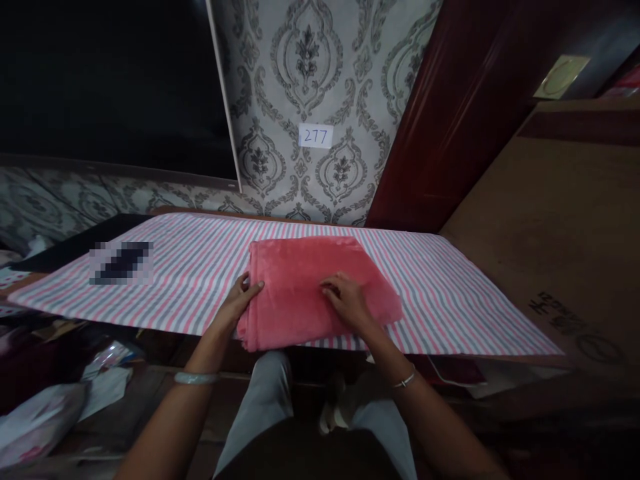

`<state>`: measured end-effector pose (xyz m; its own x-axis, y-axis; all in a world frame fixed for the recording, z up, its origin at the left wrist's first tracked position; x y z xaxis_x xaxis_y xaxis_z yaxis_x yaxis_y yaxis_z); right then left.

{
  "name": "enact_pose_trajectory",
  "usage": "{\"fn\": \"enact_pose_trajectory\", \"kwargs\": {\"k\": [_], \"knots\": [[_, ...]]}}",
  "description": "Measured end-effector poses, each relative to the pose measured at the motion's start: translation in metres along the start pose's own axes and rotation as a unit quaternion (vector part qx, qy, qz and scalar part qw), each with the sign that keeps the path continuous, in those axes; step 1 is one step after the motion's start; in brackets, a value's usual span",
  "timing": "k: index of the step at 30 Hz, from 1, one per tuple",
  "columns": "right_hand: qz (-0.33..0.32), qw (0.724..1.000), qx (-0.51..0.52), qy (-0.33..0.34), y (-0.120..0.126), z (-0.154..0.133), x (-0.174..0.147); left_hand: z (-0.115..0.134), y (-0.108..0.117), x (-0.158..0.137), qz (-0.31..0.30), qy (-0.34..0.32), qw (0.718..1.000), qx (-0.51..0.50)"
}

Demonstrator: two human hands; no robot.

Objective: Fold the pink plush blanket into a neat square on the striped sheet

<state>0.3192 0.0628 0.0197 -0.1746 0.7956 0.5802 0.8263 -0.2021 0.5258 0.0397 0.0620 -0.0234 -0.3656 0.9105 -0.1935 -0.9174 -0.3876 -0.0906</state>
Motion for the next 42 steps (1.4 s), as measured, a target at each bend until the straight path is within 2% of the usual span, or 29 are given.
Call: {"fn": "enact_pose_trajectory", "kwargs": {"k": [5,13,19,23,27,30,32,33,34,35,37,38,39,40,42], "knots": [[-0.051,0.998,-0.039,0.016,-0.019,-0.001,0.000,-0.001,0.000,-0.001,-0.001,0.004,1.000,-0.013],[-0.081,0.987,-0.125,0.058,-0.020,-0.008,0.000,-0.002,0.002,0.000,0.003,0.009,1.000,-0.015],[-0.019,0.998,-0.051,0.028,-0.012,0.000,0.001,-0.005,0.002,0.002,-0.001,0.008,1.000,-0.016],[-0.042,0.999,-0.014,0.020,-0.015,0.000,0.000,-0.004,0.003,0.002,0.003,0.007,1.000,-0.013],[-0.061,0.997,-0.025,0.026,-0.024,-0.004,0.000,-0.003,0.002,0.001,0.001,0.005,1.000,-0.012],[-0.013,1.000,-0.003,0.012,-0.019,-0.004,0.002,-0.003,0.003,0.001,0.007,0.007,1.000,-0.009],[0.032,0.998,0.049,-0.017,-0.007,-0.006,-0.001,-0.005,0.004,0.002,0.016,0.011,1.000,-0.007],[0.032,0.995,0.086,-0.033,0.000,-0.008,-0.005,-0.005,0.004,0.002,0.017,0.011,1.000,-0.006],[0.000,0.991,0.127,-0.047,0.004,-0.011,-0.010,-0.006,0.004,0.003,0.015,0.010,1.000,-0.005],[-0.065,0.982,0.167,-0.059,0.006,-0.017,-0.018,-0.006,0.003,0.003,0.008,0.006,1.000,-0.004],[-0.237,0.944,0.220,-0.069,0.006,-0.032,-0.039,-0.006,0.002,0.004,-0.001,-0.001,1.000,-0.002],[-0.300,0.925,0.223,-0.067,0.006,-0.040,-0.049,-0.007,0.002,0.004,-0.001,-0.002,1.000,0.000],[-0.326,0.919,0.213,-0.061,0.006,-0.046,-0.056,-0.007,0.002,0.004,0.004,-0.001,1.000,0.002],[-0.317,0.927,0.194,-0.053,0.007,-0.050,-0.058,-0.007,0.002,0.004,0.011,0.001,1.000,0.005],[-0.229,0.961,0.151,-0.028,0.006,-0.056,-0.055,-0.007,0.001,0.003,0.011,0.000,1.000,0.004]]}}
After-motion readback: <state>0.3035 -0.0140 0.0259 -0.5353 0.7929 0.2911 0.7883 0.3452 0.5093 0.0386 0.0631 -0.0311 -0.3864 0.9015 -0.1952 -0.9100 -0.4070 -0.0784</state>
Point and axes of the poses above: each hand's wrist, its own x-axis towards the middle knuckle, its own y-axis out of the back of the hand, z = x × y, the point moved 5 cm from there along x, towards the middle knuckle, and after that the axes turned 8 degrees about z, right-handed, at the moved point
